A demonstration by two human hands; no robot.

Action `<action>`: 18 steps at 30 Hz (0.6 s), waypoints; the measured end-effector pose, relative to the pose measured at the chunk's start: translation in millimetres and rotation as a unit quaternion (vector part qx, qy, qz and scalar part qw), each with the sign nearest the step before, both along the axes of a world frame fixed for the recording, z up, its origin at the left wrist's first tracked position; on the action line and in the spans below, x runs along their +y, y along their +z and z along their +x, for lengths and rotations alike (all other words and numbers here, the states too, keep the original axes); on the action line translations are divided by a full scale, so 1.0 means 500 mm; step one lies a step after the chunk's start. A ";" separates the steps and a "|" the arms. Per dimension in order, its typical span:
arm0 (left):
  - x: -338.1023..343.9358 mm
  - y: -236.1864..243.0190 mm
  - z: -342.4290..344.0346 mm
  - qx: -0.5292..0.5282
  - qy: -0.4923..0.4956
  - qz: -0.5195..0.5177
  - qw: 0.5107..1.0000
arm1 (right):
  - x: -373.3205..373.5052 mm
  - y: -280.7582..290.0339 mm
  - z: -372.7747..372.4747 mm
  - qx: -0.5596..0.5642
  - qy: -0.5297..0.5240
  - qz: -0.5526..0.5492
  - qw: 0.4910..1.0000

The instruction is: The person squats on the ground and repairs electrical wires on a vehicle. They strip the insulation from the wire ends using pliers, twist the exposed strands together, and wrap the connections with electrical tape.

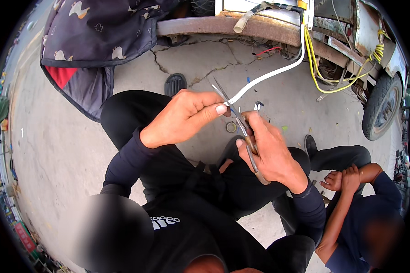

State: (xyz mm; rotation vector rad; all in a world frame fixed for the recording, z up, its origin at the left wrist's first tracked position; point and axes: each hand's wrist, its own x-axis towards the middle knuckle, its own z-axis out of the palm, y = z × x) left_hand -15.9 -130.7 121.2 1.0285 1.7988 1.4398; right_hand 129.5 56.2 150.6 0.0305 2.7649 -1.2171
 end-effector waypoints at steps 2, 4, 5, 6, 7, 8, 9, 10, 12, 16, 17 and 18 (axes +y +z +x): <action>0.002 -0.013 0.000 -0.012 -0.003 -0.002 1.000 | 0.005 -0.013 0.001 -0.005 -0.006 -0.028 1.000; 0.009 -0.028 -0.004 -0.001 -0.014 0.005 1.000 | 0.008 -0.026 0.007 -0.019 -0.011 -0.051 0.998; 0.012 -0.035 -0.005 0.005 -0.020 0.008 1.000 | 0.011 -0.031 0.012 -0.030 -0.013 -0.059 0.998; 0.016 -0.043 -0.004 -0.009 -0.026 0.022 0.999 | 0.013 -0.036 0.016 -0.041 -0.017 -0.068 0.997; 0.021 -0.051 -0.002 -0.022 -0.032 0.035 0.999 | 0.014 -0.043 0.020 -0.037 -0.024 -0.074 0.996; 0.025 -0.055 -0.002 -0.036 -0.038 0.048 0.997 | 0.014 -0.050 0.024 -0.032 -0.031 -0.081 0.996; 0.028 -0.058 -0.003 -0.042 -0.041 0.024 0.998 | 0.014 -0.055 0.028 -0.028 -0.038 -0.086 0.995; 0.029 -0.061 -0.005 -0.048 -0.044 0.000 0.998 | 0.015 -0.057 0.032 -0.047 -0.056 -0.103 0.992; 0.030 -0.072 -0.014 -0.083 -0.030 -0.034 0.996 | 0.014 -0.058 0.043 -0.083 -0.092 -0.137 0.983; 0.044 -0.141 -0.008 -0.121 0.023 -0.030 0.992 | 0.012 -0.098 0.077 -0.003 -0.055 -0.121 0.991; 0.046 -0.166 0.006 -0.114 0.032 -0.020 0.993 | 0.013 -0.106 0.083 0.014 -0.071 -0.132 0.989; 0.046 -0.214 0.026 -0.050 0.031 -0.048 0.997 | 0.014 -0.112 0.088 0.031 -0.085 -0.143 0.986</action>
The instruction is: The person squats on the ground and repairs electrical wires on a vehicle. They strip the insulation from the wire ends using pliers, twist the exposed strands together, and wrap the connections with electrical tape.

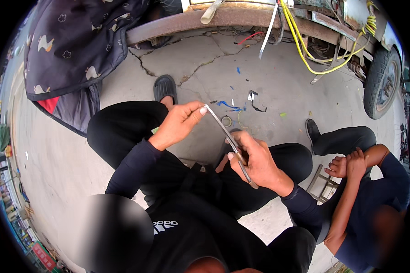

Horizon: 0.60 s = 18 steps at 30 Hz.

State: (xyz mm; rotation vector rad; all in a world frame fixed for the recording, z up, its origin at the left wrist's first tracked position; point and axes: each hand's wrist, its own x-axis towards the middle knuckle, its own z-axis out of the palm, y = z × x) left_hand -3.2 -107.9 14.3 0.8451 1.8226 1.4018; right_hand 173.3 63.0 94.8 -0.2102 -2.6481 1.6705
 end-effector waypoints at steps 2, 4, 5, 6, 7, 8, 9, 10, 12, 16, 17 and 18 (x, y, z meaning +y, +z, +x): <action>0.007 -0.095 0.026 0.110 -0.090 -0.111 0.984 | 0.013 -0.034 0.015 0.059 -0.059 0.004 0.996; -0.007 -0.216 0.085 0.382 -0.131 -0.221 0.888 | 0.040 -0.040 0.004 0.124 -0.134 -0.010 0.983; -0.006 -0.248 0.098 0.507 -0.149 -0.267 0.806 | 0.057 -0.043 -0.008 0.149 -0.183 -0.023 0.971; 0.026 -0.246 0.089 0.514 -0.171 -0.265 0.798 | 0.080 -0.048 -0.019 0.194 -0.230 -0.083 0.950; 0.069 -0.232 0.080 0.519 -0.191 -0.267 0.789 | 0.098 -0.053 -0.031 0.235 -0.272 -0.146 0.922; 0.116 -0.218 0.070 0.524 -0.212 -0.268 0.781 | 0.120 -0.044 -0.043 0.262 -0.292 -0.137 0.910; 0.161 -0.187 0.055 0.586 -0.223 -0.252 0.737 | 0.137 -0.027 -0.056 0.288 -0.309 -0.126 0.897; 0.209 -0.152 0.036 0.645 -0.234 -0.237 0.688 | 0.146 -0.019 -0.065 0.298 -0.336 -0.118 0.885; 0.296 -0.108 -0.001 0.780 -0.288 -0.130 0.540 | 0.158 -0.006 -0.056 0.273 -0.352 -0.150 0.883; 0.445 -0.094 -0.076 0.903 -0.275 -0.070 0.324 | 0.174 -0.010 -0.045 0.252 -0.366 -0.178 0.878; 0.477 -0.093 -0.095 0.916 -0.275 -0.059 0.286 | 0.178 -0.009 -0.040 0.246 -0.372 -0.179 0.877; 0.503 -0.103 -0.108 0.911 -0.287 -0.145 0.258 | 0.181 -0.006 -0.037 0.239 -0.376 -0.172 0.879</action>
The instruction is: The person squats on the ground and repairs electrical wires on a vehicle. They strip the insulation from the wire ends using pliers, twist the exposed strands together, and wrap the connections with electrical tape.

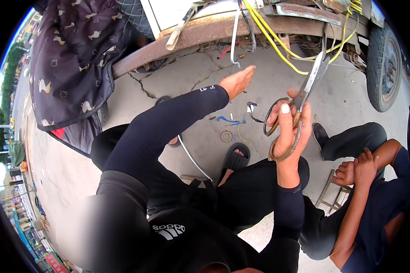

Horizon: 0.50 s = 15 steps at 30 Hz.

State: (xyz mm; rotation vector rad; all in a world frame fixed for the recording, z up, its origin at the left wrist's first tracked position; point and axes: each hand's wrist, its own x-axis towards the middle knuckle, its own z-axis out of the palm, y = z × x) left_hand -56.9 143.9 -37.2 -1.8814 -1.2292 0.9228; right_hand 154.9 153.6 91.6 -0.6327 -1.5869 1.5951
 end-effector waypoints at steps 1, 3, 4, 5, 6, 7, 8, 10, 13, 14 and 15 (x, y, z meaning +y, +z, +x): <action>0.021 -0.011 -0.006 0.047 0.069 -0.037 0.996 | 0.002 0.002 0.001 0.001 -0.006 0.007 1.000; 0.049 -0.016 -0.027 0.081 0.126 -0.087 0.985 | 0.008 0.003 0.003 -0.001 -0.023 0.021 1.000; 0.058 -0.021 -0.028 0.074 0.136 -0.107 0.982 | 0.013 -0.001 0.008 -0.001 -0.027 0.017 1.000; 0.063 -0.025 -0.026 0.068 0.148 -0.128 0.978 | 0.016 -0.001 0.014 -0.003 -0.027 0.012 1.000; 0.057 -0.036 -0.035 0.074 0.143 -0.111 0.981 | 0.013 0.000 0.015 -0.002 -0.021 0.007 1.000; 0.049 -0.045 -0.042 0.079 0.138 -0.093 0.983 | 0.013 0.003 0.015 -0.002 -0.014 0.004 1.000; 0.042 -0.052 -0.052 0.085 0.134 -0.075 0.984 | 0.012 0.003 0.010 0.004 -0.010 0.006 1.000; 0.049 -0.031 -0.040 0.031 0.165 -0.141 0.976 | 0.015 -0.005 0.013 0.004 -0.014 0.015 1.000; 0.006 -0.003 -0.038 -0.231 0.179 -0.108 0.950 | 0.010 -0.002 0.004 0.018 -0.014 0.015 1.000; -0.023 0.007 -0.040 -0.344 0.174 -0.070 0.920 | 0.008 -0.001 0.002 0.017 -0.013 0.024 0.999; -0.036 0.057 -0.015 -0.418 0.155 -0.074 0.892 | 0.014 -0.001 0.007 0.011 -0.024 0.037 0.999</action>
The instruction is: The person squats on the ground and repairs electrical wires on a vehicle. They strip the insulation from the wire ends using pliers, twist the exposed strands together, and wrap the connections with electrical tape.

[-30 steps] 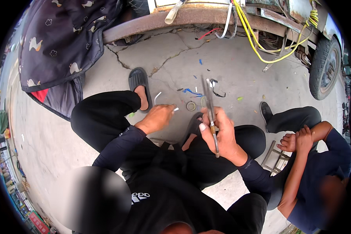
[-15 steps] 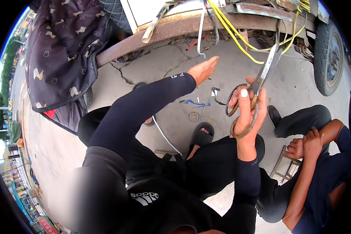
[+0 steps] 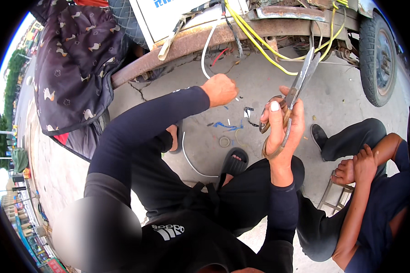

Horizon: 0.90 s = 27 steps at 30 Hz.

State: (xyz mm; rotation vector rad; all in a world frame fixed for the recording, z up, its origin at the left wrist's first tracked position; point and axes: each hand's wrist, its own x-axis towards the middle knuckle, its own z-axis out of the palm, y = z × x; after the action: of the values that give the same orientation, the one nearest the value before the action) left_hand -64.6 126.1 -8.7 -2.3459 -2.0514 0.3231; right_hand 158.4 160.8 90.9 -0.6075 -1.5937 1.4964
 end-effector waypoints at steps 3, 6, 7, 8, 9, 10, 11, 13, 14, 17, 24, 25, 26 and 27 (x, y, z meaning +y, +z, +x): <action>-0.058 0.174 0.057 -0.234 0.012 0.113 0.966 | 0.003 0.009 0.006 -0.001 -0.028 0.041 0.999; -0.107 0.290 0.069 -0.341 0.098 0.228 0.907 | 0.020 -0.008 0.011 -0.030 -0.028 0.086 0.995; -0.123 0.316 0.063 -0.426 0.125 0.267 0.856 | 0.024 -0.001 0.004 -0.064 -0.026 0.171 0.983; -0.130 0.337 0.057 -0.508 0.145 0.300 0.794 | 0.024 0.016 0.000 -0.080 -0.010 0.200 0.977; -0.141 0.353 0.049 -0.574 0.140 0.304 0.747 | 0.016 0.032 -0.007 -0.101 0.017 0.199 0.975; -0.148 0.359 0.042 -0.640 0.133 0.300 0.695 | 0.011 0.049 -0.017 -0.128 0.041 0.193 0.972; -0.149 0.369 0.030 -0.701 0.121 0.291 0.639 | 0.018 0.073 -0.042 -0.121 0.049 0.232 0.964; -0.159 0.367 0.014 -0.723 0.148 0.270 0.618 | 0.010 0.101 -0.065 -0.128 0.063 0.288 0.947; -0.162 0.368 0.004 -0.734 0.161 0.259 0.607 | 0.007 0.114 -0.089 -0.095 0.073 0.248 0.961; -0.167 0.347 -0.003 -0.645 0.178 0.269 0.693 | -0.008 0.146 -0.145 -0.022 0.089 0.092 0.992; -0.178 0.329 -0.009 -0.543 0.165 0.209 0.796 | -0.001 0.105 -0.197 0.057 0.101 0.039 0.993; -0.178 0.315 -0.016 -0.564 0.157 0.203 0.785 | 0.004 0.105 -0.199 0.057 0.110 0.014 0.992; -0.180 0.305 -0.021 -0.583 0.148 0.198 0.774 | 0.008 0.105 -0.201 0.057 0.118 -0.010 0.991; -0.180 0.304 -0.026 -0.589 0.145 0.186 0.773 | 0.014 0.102 -0.207 0.062 0.110 -0.033 0.991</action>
State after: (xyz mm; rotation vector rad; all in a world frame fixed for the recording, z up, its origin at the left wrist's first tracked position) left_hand -77.9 35.9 143.3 -2.0601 -2.4139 -1.8293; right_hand 55.0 167.6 141.6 -0.3757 -1.5581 1.7204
